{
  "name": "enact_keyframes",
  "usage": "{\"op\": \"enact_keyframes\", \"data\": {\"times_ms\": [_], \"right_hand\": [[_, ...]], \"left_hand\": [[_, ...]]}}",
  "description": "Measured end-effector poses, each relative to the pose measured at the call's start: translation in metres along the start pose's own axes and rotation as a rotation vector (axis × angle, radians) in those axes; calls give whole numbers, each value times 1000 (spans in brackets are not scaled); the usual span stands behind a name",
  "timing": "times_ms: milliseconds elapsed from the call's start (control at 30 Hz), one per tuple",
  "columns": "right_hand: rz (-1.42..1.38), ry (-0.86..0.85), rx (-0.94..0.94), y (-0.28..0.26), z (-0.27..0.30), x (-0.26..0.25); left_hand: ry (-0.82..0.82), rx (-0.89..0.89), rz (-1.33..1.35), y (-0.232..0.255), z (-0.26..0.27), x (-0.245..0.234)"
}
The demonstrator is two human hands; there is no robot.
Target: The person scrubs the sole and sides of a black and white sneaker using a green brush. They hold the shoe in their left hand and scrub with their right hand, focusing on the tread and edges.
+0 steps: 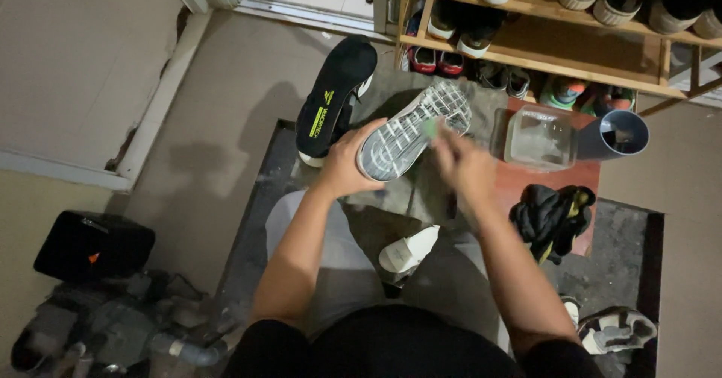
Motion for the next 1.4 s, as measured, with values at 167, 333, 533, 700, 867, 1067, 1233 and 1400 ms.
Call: {"op": "enact_keyframes", "data": {"times_ms": [167,333,533,700,867,1067,1233,1400], "right_hand": [[275,-43,220,25,-3,15],[90,88,-258,5,21,35],[157,149,70,33,-5,23],[147,164,62,17,0,25],[188,136,-102,15,12,38],[169,106,171,33,-3,18],[108,97,35,7,14,23],[162,36,135,27,1,16]], "left_hand": [[67,-9,28,-8,16,8],[106,10,105,-13,22,10],[169,49,82,-15,30,18],[180,63,71,-8,26,12],[187,68,86,-18,28,13],[213,99,91,-3,27,10],[120,-14,75,-4,21,9],[39,-38,-69,19,14,-2]]}}
Point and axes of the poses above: each hand's wrist, its own z-axis away from the middle knuckle, its own x-axis out of the palm, y = z × x, the point moved 5 cm from there along -z, towards the middle knuckle, and after that the axes turned 8 degrees about x, right-handed, at the moved point
